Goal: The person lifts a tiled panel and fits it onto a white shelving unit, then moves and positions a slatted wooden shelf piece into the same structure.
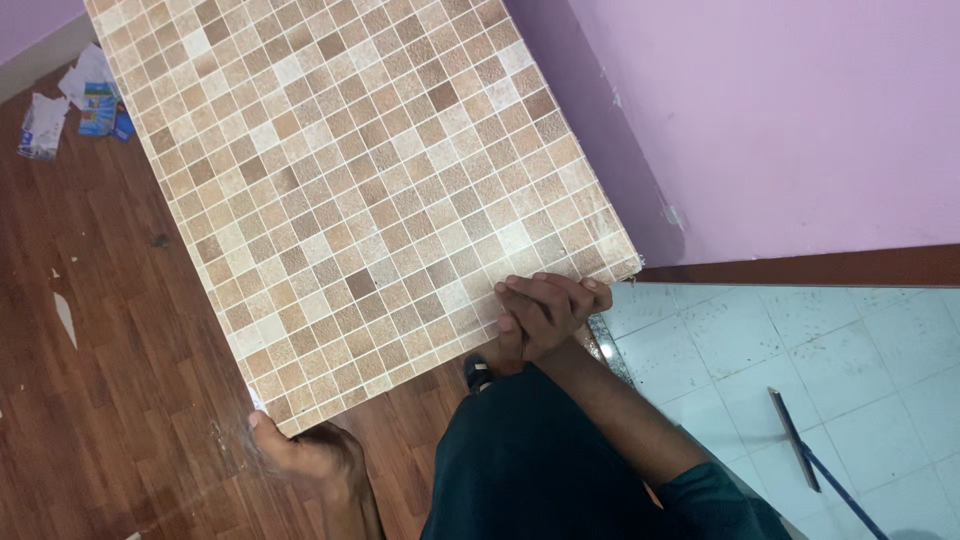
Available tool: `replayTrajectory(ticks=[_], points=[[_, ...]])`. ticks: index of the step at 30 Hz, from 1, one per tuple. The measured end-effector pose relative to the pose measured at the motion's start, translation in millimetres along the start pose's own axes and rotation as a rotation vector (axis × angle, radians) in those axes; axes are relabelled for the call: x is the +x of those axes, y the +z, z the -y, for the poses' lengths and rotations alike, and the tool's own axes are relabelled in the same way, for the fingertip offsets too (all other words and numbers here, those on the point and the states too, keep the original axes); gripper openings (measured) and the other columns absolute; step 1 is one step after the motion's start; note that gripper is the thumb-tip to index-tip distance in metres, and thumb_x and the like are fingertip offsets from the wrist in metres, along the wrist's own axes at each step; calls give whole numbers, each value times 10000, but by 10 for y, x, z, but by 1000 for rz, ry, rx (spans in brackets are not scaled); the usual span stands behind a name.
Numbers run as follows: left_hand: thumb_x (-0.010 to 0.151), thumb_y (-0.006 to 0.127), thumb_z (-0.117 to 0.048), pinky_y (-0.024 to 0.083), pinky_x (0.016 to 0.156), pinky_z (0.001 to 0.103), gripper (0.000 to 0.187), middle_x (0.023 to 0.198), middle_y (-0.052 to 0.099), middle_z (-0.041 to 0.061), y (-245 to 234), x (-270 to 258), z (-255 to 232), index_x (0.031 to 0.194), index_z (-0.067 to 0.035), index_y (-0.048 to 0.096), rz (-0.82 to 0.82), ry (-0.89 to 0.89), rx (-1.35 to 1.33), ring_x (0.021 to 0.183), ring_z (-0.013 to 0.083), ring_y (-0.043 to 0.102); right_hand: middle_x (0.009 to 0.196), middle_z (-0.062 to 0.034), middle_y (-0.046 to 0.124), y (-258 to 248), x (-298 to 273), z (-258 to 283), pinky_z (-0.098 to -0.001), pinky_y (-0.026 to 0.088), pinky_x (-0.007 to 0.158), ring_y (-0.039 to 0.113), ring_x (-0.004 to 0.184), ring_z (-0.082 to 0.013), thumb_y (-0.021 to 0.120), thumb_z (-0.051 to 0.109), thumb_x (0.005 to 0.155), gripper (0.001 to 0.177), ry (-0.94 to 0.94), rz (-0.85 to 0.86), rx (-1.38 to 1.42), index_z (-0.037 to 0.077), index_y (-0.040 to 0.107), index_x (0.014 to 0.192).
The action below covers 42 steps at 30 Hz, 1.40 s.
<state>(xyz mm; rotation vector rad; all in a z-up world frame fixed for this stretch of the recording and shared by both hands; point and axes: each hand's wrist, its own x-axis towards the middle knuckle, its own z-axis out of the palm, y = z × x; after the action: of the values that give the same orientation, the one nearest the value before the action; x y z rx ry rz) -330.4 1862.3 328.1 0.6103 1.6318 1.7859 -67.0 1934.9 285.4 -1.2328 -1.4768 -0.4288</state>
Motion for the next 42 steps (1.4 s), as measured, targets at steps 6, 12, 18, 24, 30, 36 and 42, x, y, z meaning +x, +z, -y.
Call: replayTrajectory(ticks=[6, 12, 18, 24, 30, 36, 42], points=[[1016, 379, -501, 354, 1112, 457, 675, 1380, 566, 176, 72, -170, 102, 1432, 22, 476, -17, -73, -48, 1311, 253, 521, 963, 62, 660, -43, 116, -195, -445, 219, 1099, 491, 1074, -160, 427, 370, 1020, 410, 10, 42, 1, 181, 746, 844], [1057, 360, -521, 363, 1111, 528, 684, 1263, 585, 223, 85, -267, 186, 1406, 51, 498, -18, 10, 79, 1300, 304, 544, 878, 47, 653, 41, 236, -362, -427, 235, 1068, 492, 1033, -166, 427, 375, 1018, 420, -16, -59, 64, 180, 722, 790], [1020, 333, -491, 307, 1141, 484, 668, 1431, 546, 156, 105, -297, 64, 1452, 5, 450, -10, -103, 47, 1355, 266, 481, 865, 55, 656, 72, 183, -366, -427, 255, 1067, 512, 1016, -152, 413, 366, 1030, 433, -13, -96, 37, 184, 725, 792], [1143, 404, -523, 453, 1021, 398, 628, 1170, 660, 176, -166, -234, 192, 1247, 65, 600, 230, 75, 179, 1106, 249, 600, 922, 36, 652, 0, 167, -322, -443, 258, 1091, 504, 1039, -172, 422, 374, 1054, 426, 10, -40, 32, 175, 725, 831], [1139, 408, -414, 433, 1011, 335, 526, 1207, 639, 125, -325, -173, 281, 1271, 64, 584, 308, 92, 200, 1118, 186, 569, 1050, -31, 650, -107, 198, -281, -483, 251, 1142, 516, 1095, -223, 422, 319, 1072, 376, 36, 87, 41, 113, 710, 948], [1116, 376, -389, 429, 1054, 319, 521, 1247, 665, 106, -376, -198, 173, 1378, 30, 543, 461, 42, 207, 1171, 175, 586, 1241, -108, 653, -351, 242, -54, -577, 187, 1264, 495, 1334, -298, 489, 222, 1084, 317, 149, 234, 80, 30, 738, 1122], [1098, 490, -312, 301, 1217, 415, 614, 1511, 495, 244, -714, -376, -12, 1556, 44, 291, 681, 96, 306, 1451, 305, 446, 1411, -177, 602, -559, 50, 540, -643, 215, 1316, 398, 1505, -379, 585, 170, 1082, 258, 248, 256, 114, -11, 704, 1221]])
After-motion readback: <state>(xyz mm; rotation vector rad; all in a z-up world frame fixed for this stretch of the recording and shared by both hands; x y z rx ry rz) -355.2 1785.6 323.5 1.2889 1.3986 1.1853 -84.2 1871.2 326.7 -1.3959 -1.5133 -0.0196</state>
